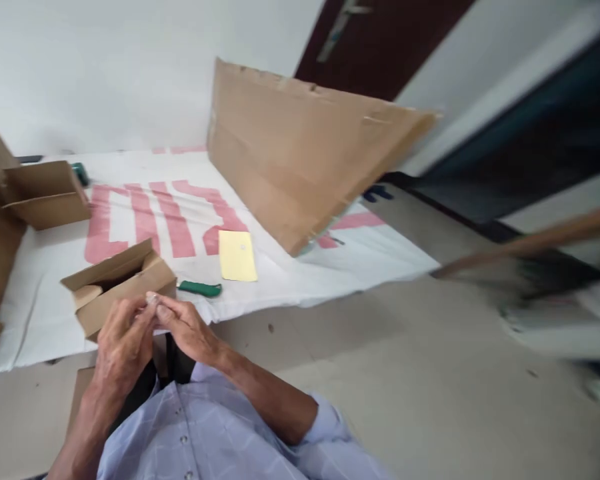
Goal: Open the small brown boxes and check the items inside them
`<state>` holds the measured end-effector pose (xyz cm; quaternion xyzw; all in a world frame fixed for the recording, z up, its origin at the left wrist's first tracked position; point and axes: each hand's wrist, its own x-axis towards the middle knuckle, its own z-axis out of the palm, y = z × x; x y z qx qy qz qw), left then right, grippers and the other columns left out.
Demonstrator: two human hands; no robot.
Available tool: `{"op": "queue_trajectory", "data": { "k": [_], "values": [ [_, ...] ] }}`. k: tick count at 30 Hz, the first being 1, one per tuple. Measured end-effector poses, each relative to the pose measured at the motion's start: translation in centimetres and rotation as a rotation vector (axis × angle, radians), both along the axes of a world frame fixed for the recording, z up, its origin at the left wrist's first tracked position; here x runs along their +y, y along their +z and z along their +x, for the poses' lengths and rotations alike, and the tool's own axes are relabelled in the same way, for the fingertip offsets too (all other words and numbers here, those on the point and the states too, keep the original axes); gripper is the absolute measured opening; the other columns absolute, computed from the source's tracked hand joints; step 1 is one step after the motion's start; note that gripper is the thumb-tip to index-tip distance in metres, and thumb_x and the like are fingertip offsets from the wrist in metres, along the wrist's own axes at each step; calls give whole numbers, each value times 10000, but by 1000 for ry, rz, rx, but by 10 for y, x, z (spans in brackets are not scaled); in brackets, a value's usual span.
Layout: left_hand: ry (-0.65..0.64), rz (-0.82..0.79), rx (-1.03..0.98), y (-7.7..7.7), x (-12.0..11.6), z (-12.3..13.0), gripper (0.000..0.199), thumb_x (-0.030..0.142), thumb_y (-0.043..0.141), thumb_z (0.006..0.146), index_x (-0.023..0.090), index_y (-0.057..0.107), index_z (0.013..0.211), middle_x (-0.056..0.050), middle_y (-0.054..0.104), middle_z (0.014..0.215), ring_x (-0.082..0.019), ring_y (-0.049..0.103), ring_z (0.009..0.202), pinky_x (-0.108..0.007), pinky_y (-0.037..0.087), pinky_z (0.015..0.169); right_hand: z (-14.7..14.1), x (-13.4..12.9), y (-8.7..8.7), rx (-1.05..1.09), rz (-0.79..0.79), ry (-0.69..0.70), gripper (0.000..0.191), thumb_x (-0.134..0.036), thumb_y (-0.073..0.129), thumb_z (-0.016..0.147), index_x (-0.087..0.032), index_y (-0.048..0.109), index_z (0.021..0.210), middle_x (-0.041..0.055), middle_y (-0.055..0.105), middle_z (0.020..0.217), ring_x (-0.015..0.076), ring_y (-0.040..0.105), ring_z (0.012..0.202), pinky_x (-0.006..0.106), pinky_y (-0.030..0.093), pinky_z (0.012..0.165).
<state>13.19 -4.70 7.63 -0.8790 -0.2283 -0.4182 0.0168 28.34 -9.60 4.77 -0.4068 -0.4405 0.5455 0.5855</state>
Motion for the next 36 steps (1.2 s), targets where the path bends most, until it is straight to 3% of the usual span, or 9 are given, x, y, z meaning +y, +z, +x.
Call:
{"op": "queue_trajectory", "data": {
  "k": [4,10,14,17,19,22,26,29,36],
  "values": [
    [-56,-49,11,-4,8,12,541,206,682,1039,258,553,1561,-82,790,1107,-228,754,907,-347,621,827,32,5,-9,1,43,-56,573,-754,671,950,-202,783,1056,56,793,984,237,783,928,431,636,981],
    [131,-63,-85,14,20,-33,422,242,781,969,318,726,1380,-67,790,1203,-262,762,1012,-449,606,988,197,22,-26,-660,-194,-765,312,-481,593,1003,-209,714,907,71,796,996,227,746,1013,343,581,962],
    [349,-137,-97,12,31,-74,273,380,751,963,387,778,1235,-20,761,1135,-299,711,984,-510,606,888,289,37,-43,-796,-344,-870,213,-334,655,998,-166,724,889,133,767,1107,268,691,1150,406,546,1060],
    [444,-216,-48,5,36,-90,273,393,723,964,442,767,1228,-6,723,1196,-336,685,1032,-547,607,838,316,39,-50,-856,-414,-885,244,-374,696,1050,-157,740,1151,113,728,1266,245,701,1144,445,598,1019],
    [458,-235,-42,0,38,-95,267,388,739,954,400,776,1219,-27,707,1251,-349,686,1094,-499,618,773,320,37,-54,-884,-443,-871,287,-408,661,1086,-149,734,1189,113,740,1233,219,715,1094,410,598,987],
    [415,-317,-45,-7,41,-99,284,435,743,964,276,792,1195,-103,678,1352,-334,687,1189,-389,633,731,321,30,-63,-918,-467,-865,349,-411,680,1044,-176,689,787,181,748,912,290,727,1062,413,539,940],
    [337,-562,-75,-19,51,-105,450,583,593,1039,220,799,1208,-149,624,1474,-313,660,1312,-500,620,1070,335,23,-83,-1060,-469,-953,490,-609,678,958,-285,559,611,209,661,717,429,759,1007,534,550,851],
    [277,-744,-170,-25,61,-108,561,685,542,1038,226,820,1200,-137,625,1490,-333,607,1413,-527,496,1244,333,27,-85,-1178,-181,-989,481,-671,545,977,-284,682,727,215,692,786,456,758,1027,628,576,890],
    [133,-974,-233,-32,75,-103,615,718,744,880,252,786,1279,-131,644,1437,-364,627,1373,-480,630,1048,176,73,-19,-1167,404,-285,332,-443,640,1024,-230,769,1244,138,785,1277,327,737,1191,527,615,1049]
  ]
}}
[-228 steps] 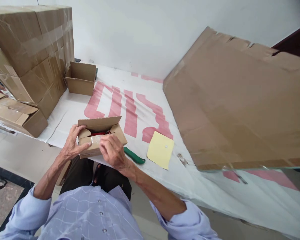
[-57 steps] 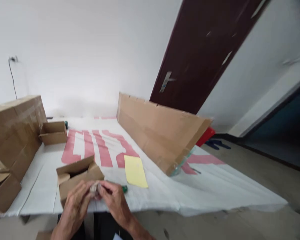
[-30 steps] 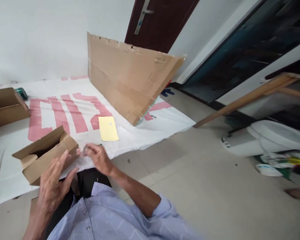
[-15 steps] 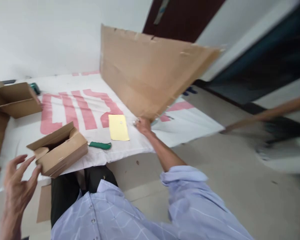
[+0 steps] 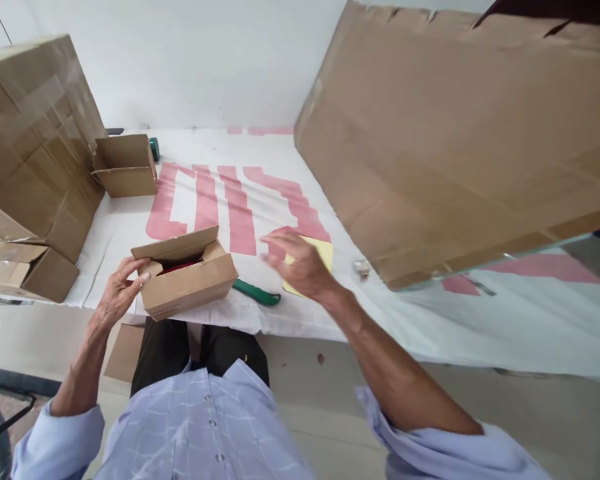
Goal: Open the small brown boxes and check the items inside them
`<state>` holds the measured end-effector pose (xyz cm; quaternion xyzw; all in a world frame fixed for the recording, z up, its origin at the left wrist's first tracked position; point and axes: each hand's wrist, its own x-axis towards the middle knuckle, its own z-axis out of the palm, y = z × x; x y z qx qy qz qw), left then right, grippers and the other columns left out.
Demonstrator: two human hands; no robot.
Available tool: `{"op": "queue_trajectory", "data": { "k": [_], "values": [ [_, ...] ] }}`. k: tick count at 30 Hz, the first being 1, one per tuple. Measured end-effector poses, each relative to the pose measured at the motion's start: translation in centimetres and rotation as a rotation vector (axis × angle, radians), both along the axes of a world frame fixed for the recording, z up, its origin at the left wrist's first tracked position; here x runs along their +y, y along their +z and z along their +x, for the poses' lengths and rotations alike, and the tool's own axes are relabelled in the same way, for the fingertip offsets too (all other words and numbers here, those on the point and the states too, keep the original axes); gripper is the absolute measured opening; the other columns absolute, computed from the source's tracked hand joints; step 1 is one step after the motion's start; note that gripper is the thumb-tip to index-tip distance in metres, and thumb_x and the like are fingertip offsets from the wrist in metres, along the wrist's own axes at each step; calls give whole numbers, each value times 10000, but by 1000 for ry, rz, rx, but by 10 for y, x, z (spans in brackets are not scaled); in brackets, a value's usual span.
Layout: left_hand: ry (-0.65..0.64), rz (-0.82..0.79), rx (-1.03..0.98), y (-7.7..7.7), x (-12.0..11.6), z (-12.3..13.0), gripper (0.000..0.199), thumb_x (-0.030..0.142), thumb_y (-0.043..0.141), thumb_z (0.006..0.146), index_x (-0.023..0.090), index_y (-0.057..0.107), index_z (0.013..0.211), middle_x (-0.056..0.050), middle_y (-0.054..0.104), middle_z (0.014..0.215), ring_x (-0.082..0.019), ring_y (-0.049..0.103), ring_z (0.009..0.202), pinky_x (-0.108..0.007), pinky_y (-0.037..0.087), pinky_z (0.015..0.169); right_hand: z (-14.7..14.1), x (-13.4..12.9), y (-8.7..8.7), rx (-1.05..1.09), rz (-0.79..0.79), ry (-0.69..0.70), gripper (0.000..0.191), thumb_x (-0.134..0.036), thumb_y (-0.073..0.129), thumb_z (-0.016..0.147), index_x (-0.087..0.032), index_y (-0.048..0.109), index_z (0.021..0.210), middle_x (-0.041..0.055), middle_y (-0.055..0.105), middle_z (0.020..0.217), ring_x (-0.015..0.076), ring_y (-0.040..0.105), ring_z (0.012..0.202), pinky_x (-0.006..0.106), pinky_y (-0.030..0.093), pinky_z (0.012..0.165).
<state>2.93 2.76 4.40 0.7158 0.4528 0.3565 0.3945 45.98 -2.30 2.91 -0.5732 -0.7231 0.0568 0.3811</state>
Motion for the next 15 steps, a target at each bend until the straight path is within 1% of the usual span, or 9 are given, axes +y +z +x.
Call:
{"op": "queue_trajectory", "data": {
  "k": [2,3,5,7,8,9,11,13,15],
  "values": [
    [-44,-18,33,0,-1,0,705,685,828,798,277,740,1366,-127,613,1464,-365,631,1365,-468,653,993,-49,8,17,-109,5,237,451,-415,728,993,-223,706,1400,149,730,1413,340,678,1309,538,579,1112],
    [-58,-18,61,1,-2,-1,759,671,858,764,284,717,1401,-127,599,1474,-368,629,1369,-476,653,997,-68,9,22,-151,13,319,468,-388,748,988,-215,693,1419,151,730,1402,333,675,1301,525,581,1099],
    [-66,-12,119,3,-4,-3,837,662,885,736,288,675,1455,-130,572,1489,-378,619,1380,-502,645,1021,-90,3,26,-243,62,412,329,-306,734,1005,-205,737,1318,140,765,1280,308,693,1207,485,590,1029],
    [-91,-14,156,5,-7,-5,917,674,909,708,292,633,1495,-133,539,1508,-387,608,1385,-520,644,1026,-97,-11,20,-343,141,450,155,-218,683,1024,-187,777,1143,132,780,1126,286,696,1094,454,578,961],
    [-110,-15,171,6,-7,-5,962,679,927,686,296,612,1510,-133,523,1515,-389,602,1385,-523,646,1022,-96,-19,16,-389,174,459,132,-208,670,1029,-174,780,1095,138,776,1090,284,690,1061,448,571,940],
    [-130,-13,184,6,-8,-4,1002,681,944,662,298,594,1519,-134,511,1518,-390,595,1385,-523,646,1019,-95,-27,12,-421,196,465,138,-229,671,1035,-160,779,1088,150,771,1086,287,684,1044,448,566,929],
    [-144,-2,213,6,-8,-1,1033,674,961,637,283,576,1512,-134,504,1497,-384,588,1375,-529,635,1041,-92,-40,7,-427,188,476,228,-326,682,1047,-139,771,1140,173,761,1113,292,677,1023,448,568,910],
    [-110,20,246,4,-7,6,996,651,962,641,256,579,1471,-121,524,1427,-368,596,1340,-548,600,1098,-91,-44,8,-359,132,483,288,-401,655,1068,-150,771,1147,170,759,1118,285,681,1005,442,579,897],
    [-55,51,282,2,-7,14,926,597,963,644,237,590,1412,-100,539,1348,-349,608,1294,-563,558,1152,-94,-40,14,-240,61,514,284,-393,596,1097,-179,779,1058,154,764,1131,270,698,1033,428,592,913]
  ]
}}
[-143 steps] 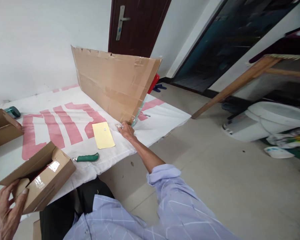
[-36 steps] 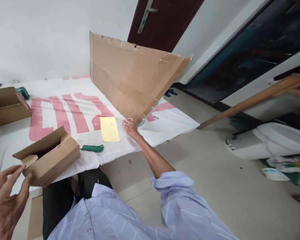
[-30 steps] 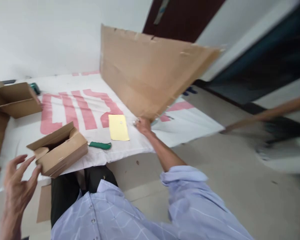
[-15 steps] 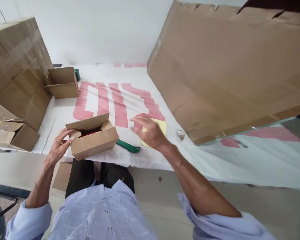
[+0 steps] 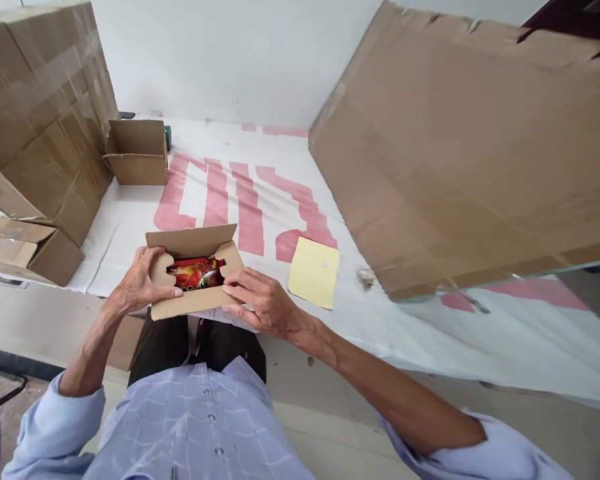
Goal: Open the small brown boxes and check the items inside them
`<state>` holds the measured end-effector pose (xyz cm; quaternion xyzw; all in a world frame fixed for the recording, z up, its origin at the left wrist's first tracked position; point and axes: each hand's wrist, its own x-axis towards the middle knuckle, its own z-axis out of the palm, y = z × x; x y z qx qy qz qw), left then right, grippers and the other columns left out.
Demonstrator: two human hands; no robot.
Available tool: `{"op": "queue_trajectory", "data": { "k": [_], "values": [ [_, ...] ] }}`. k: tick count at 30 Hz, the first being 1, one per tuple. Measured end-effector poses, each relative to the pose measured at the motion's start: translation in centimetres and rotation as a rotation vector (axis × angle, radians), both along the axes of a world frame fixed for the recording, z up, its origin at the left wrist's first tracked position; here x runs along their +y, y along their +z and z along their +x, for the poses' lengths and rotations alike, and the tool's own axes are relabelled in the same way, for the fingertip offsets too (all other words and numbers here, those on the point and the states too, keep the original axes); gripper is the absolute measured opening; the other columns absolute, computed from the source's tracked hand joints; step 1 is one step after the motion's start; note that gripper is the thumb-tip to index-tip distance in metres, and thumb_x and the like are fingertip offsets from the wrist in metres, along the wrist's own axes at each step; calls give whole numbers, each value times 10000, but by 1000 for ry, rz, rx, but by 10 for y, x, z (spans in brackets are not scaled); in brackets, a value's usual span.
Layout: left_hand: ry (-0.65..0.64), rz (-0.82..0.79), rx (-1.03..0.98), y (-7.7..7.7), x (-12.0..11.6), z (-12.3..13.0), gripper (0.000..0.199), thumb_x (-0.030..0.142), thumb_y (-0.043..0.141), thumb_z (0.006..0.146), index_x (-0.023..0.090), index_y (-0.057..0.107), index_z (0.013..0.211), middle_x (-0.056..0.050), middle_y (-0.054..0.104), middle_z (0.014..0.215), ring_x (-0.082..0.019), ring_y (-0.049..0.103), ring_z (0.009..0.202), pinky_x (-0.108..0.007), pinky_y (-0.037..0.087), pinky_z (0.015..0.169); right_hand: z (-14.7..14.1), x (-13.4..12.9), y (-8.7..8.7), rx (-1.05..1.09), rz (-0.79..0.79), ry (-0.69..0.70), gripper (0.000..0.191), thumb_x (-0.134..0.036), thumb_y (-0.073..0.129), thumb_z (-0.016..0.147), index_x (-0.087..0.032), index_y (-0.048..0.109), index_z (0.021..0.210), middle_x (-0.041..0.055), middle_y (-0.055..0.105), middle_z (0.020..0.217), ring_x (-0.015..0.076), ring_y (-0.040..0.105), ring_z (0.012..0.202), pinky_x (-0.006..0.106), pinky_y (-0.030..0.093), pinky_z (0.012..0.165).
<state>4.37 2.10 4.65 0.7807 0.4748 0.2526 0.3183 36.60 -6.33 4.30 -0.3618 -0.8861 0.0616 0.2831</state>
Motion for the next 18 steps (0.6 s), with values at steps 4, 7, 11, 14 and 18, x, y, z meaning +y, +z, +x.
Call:
{"op": "queue_trajectory", "data": {
  "k": [4,7,11,14,18],
  "values": [
    [65,63,53,0,-4,14,824,411,950,625,208,592,1339,-96,545,1282,-325,632,1202,-518,577,1101,-14,19,17,36,-156,89,309,-302,537,1112,-212,790,959,118,791,1216,252,705,1164,422,575,1026],
    [67,135,59,3,-8,16,705,322,867,672,198,598,1312,-92,568,1234,-305,644,1147,-488,586,1064,-23,32,25,-165,-131,63,231,-285,593,1074,-215,812,1095,119,807,1185,286,678,1221,468,531,1079],
    [22,202,3,1,-6,8,619,393,737,851,213,574,1420,-103,578,1301,-312,630,1215,-514,556,1111,-8,41,35,-269,33,-61,244,-313,609,1060,-190,808,989,135,789,1044,304,664,1132,473,508,1021],
    [-9,218,-75,-8,5,4,629,463,652,974,244,512,1547,-115,557,1397,-327,595,1314,-543,509,1182,23,26,34,-135,166,-314,234,-301,599,1060,-201,788,965,118,761,1016,297,647,1070,466,509,968],
    [-43,238,-164,-23,17,4,703,591,618,1027,287,440,1636,-122,532,1509,-353,537,1429,-567,431,1265,21,-33,-10,55,190,-511,290,-209,532,1074,-205,755,889,87,736,899,236,655,877,399,547,836]
  ]
}}
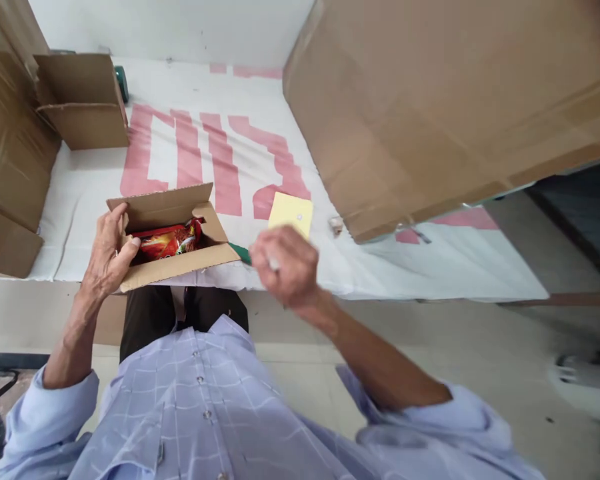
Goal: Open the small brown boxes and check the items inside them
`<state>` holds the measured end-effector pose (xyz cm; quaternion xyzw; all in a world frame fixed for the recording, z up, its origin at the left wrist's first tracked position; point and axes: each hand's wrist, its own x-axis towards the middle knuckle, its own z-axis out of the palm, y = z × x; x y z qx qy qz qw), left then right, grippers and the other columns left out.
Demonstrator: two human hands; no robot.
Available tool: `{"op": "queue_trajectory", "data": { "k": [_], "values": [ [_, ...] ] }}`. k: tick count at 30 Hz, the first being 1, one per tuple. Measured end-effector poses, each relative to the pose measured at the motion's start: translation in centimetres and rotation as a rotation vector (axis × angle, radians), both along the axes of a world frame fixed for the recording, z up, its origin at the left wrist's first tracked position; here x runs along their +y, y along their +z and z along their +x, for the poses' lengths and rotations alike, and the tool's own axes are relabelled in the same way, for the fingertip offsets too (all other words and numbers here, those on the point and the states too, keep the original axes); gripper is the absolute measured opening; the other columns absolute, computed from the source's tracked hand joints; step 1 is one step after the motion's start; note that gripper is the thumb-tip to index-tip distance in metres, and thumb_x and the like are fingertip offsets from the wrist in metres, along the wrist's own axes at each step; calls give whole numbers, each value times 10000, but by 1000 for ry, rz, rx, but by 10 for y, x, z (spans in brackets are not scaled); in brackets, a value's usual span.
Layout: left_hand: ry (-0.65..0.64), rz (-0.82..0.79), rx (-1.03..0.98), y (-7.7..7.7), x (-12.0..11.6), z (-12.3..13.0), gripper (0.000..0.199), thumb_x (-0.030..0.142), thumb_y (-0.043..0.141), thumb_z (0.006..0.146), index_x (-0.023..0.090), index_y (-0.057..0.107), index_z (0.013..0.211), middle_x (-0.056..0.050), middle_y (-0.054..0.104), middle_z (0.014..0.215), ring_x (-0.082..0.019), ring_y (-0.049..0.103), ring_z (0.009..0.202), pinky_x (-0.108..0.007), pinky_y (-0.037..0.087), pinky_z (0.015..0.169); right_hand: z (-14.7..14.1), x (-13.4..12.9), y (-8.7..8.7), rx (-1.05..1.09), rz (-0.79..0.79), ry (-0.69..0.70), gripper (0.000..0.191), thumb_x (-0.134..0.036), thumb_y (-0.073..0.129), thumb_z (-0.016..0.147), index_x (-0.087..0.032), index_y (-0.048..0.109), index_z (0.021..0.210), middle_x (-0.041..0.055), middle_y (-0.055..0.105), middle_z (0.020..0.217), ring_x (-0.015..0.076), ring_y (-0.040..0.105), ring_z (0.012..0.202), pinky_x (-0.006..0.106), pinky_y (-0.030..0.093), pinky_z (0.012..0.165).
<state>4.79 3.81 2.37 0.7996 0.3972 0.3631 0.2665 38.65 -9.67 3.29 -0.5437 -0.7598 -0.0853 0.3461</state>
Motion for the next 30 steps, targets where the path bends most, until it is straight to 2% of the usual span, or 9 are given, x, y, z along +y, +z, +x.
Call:
{"op": "queue_trajectory", "data": {
  "k": [4,7,9,11,13,16,19,27,30],
  "values": [
    [5,36,-53,3,-9,0,719,652,538,1050,278,412,1651,-138,479,1622,-369,482,1509,-576,409,1286,-44,-71,-80,-76,-311,294,330,-205,505,1068,-202,802,925,104,814,995,245,751,977,389,611,890],
    [3,-28,-52,8,-20,-1,674,625,448,1084,265,403,1653,-153,443,1678,-361,437,1570,-567,405,1295,-31,-102,-126,-146,-485,182,318,-178,514,1027,-241,826,1037,129,824,1183,315,778,1121,454,642,874],
    [19,-45,-64,9,-24,-3,645,601,409,1096,270,412,1649,-146,423,1710,-350,386,1619,-565,347,1332,1,-106,-132,-178,-588,-68,322,-188,522,1021,-256,782,844,132,824,994,319,798,823,427,613,660],
    [57,-39,-88,9,-28,-4,617,599,384,1097,281,448,1622,-131,423,1723,-335,357,1644,-562,294,1358,28,-102,-110,-219,-691,-103,367,-197,531,1000,-260,668,666,96,750,712,318,739,617,410,541,538],
    [99,-42,-92,9,-31,-4,595,622,362,1093,280,515,1556,-124,428,1726,-328,355,1649,-558,284,1361,33,-88,-68,-141,-703,-13,403,-245,539,1027,-262,606,630,48,673,596,268,676,522,374,501,495],
    [121,-70,-67,12,-34,-5,569,643,333,1089,264,605,1414,-131,438,1716,-331,367,1644,-553,317,1343,5,-45,1,100,-409,108,340,-309,512,1104,-260,713,834,59,767,832,219,729,715,355,606,701],
    [159,-124,-57,18,-37,-12,517,643,446,1051,267,596,1372,-143,443,1699,-356,398,1617,-570,410,1278,-27,6,47,124,-165,187,323,-273,515,1107,-239,732,871,87,767,885,232,736,823,371,611,787],
    [158,-197,-72,19,-44,-31,909,664,869,762,292,478,1494,-196,289,1764,-423,394,1591,-562,546,1116,-37,61,85,110,-74,233,201,-277,590,1069,-242,770,988,105,766,1047,276,734,995,439,627,890],
    [63,-198,-62,18,-41,-26,1019,687,913,702,294,451,1522,-216,314,1745,-433,410,1572,-569,552,1099,-44,69,90,93,-217,317,203,-265,572,1068,-236,771,1046,96,784,1076,265,739,1001,413,616,870]
  ]
}}
